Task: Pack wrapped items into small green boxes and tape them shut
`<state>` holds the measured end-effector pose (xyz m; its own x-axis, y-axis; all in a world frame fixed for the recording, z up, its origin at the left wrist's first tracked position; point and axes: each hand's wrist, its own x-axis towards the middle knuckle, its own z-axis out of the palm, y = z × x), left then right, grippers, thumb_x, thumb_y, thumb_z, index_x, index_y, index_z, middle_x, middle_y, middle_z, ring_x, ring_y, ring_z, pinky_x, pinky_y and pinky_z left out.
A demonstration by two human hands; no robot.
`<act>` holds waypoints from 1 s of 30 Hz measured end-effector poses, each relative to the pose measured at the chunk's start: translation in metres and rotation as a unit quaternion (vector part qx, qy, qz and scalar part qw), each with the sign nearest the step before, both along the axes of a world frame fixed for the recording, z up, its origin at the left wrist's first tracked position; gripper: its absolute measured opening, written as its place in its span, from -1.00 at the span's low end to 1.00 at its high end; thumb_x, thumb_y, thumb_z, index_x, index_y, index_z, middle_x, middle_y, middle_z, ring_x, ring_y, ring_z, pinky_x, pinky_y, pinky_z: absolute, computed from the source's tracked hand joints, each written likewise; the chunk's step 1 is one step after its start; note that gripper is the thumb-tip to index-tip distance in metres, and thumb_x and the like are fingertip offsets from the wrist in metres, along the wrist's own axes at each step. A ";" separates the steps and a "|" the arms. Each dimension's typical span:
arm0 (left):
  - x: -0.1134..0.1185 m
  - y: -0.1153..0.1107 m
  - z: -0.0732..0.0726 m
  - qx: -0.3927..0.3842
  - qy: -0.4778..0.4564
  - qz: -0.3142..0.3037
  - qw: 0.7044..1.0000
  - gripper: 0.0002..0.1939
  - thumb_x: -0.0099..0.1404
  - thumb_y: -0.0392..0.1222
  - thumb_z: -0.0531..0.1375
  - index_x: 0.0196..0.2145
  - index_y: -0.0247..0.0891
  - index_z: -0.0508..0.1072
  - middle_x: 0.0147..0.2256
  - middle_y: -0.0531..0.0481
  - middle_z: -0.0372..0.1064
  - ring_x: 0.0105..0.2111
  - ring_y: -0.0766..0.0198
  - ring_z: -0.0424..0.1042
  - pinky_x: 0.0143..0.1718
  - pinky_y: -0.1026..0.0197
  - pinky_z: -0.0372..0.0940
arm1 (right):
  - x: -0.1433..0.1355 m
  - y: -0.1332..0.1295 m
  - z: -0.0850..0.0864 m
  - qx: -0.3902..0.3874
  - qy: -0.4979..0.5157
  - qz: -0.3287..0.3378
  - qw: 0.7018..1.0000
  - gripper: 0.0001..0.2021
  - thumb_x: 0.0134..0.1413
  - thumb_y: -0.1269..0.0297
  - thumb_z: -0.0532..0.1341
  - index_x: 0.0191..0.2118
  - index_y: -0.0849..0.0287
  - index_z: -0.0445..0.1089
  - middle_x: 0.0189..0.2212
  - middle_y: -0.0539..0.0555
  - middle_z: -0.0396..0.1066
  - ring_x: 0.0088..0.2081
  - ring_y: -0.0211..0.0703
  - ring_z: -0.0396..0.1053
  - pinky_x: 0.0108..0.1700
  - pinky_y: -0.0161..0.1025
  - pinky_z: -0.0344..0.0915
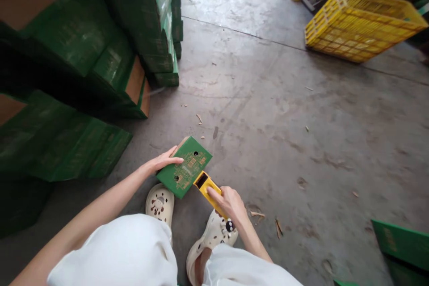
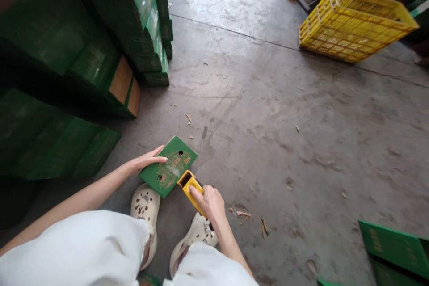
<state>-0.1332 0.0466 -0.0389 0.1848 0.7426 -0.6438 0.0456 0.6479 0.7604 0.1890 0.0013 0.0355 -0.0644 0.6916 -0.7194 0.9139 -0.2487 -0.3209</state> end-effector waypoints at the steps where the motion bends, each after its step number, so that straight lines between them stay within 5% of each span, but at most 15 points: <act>1: 0.003 -0.003 0.004 -0.018 -0.017 0.014 1.000 0.15 0.06 0.14 0.48 0.47 -0.15 0.06 0.43 -0.22 0.09 0.36 -0.15 0.21 0.30 -0.02 0.22 | 0.000 0.002 0.001 0.010 -0.009 0.019 1.000 -0.49 0.29 -0.17 0.12 -0.48 0.15 0.43 -0.50 0.16 0.55 -0.42 -0.10 0.46 -0.44 -0.30 0.06; 5: 0.005 -0.016 0.026 -0.033 -0.110 0.068 0.991 0.04 0.08 0.06 0.48 0.42 -0.16 0.19 0.21 -0.25 0.43 0.11 -0.15 0.50 0.11 -0.05 0.39 | 0.004 0.016 0.014 0.062 -0.014 0.104 0.993 -0.47 0.27 -0.20 0.09 -0.55 0.10 0.30 -0.51 0.14 0.51 -0.44 -0.09 0.42 -0.42 -0.27 0.06; 10: -0.036 -0.058 0.063 0.019 -0.169 0.128 0.977 -0.13 0.15 0.02 0.44 0.36 -0.17 0.29 0.10 -0.25 0.51 0.02 -0.08 0.56 -0.02 0.05 0.44 | -0.015 0.036 0.035 0.065 -0.017 0.158 0.985 -0.52 0.23 -0.22 0.06 -0.50 0.05 0.30 -0.51 0.14 0.52 -0.44 -0.02 0.45 -0.42 -0.24 0.10; 14: -0.088 -0.143 0.077 -0.003 -0.113 0.206 0.972 -0.13 0.16 0.05 0.44 0.35 -0.21 0.31 0.08 -0.28 0.53 0.01 -0.11 0.57 -0.04 0.03 0.46 | -0.022 0.037 0.040 0.073 0.012 0.143 0.987 -0.47 0.17 -0.31 0.03 -0.53 0.03 0.29 -0.51 0.15 0.51 -0.44 0.00 0.46 -0.42 -0.23 0.15; 19: -0.149 -0.281 0.069 -0.085 -0.041 0.321 0.942 -0.14 0.09 0.12 0.47 0.29 -0.15 0.41 0.06 -0.20 0.57 0.11 -0.20 0.52 0.09 -0.09 0.42 | -0.005 0.024 0.038 0.020 0.043 0.086 0.995 -0.37 0.07 -0.42 -0.05 -0.51 0.07 0.36 -0.55 0.13 0.51 -0.45 0.00 0.49 -0.39 -0.22 0.25; 22: -0.186 -0.332 0.073 -0.109 0.013 0.359 0.927 -0.14 0.03 0.18 0.48 0.25 -0.13 0.45 0.07 -0.17 0.56 0.14 -0.21 0.50 0.12 -0.09 0.42 | -0.004 0.020 0.044 -0.004 0.050 0.053 0.997 -0.32 0.03 -0.46 -0.04 -0.50 0.10 0.39 -0.56 0.14 0.51 -0.46 0.01 0.48 -0.40 -0.20 0.25; 27: -0.261 -0.326 0.092 -0.089 0.169 0.352 0.916 0.02 0.05 0.25 0.43 0.37 -0.18 0.27 0.17 -0.20 0.49 0.15 -0.18 0.49 0.14 -0.06 0.41 | -0.009 0.024 0.057 0.020 0.070 0.030 0.997 -0.33 0.04 -0.45 0.00 -0.51 0.11 0.41 -0.60 0.13 0.47 -0.50 0.02 0.44 -0.42 -0.17 0.23; 30: -0.293 -0.304 0.092 -0.102 0.371 0.321 0.866 -0.09 0.24 0.21 0.26 0.42 -0.25 0.18 0.28 -0.25 0.36 0.30 -0.15 0.31 0.26 -0.06 0.27 | -0.006 0.026 0.058 0.035 0.061 0.020 0.997 -0.36 0.01 -0.44 0.03 -0.56 0.09 0.38 -0.61 0.13 0.45 -0.50 0.02 0.42 -0.42 -0.16 0.23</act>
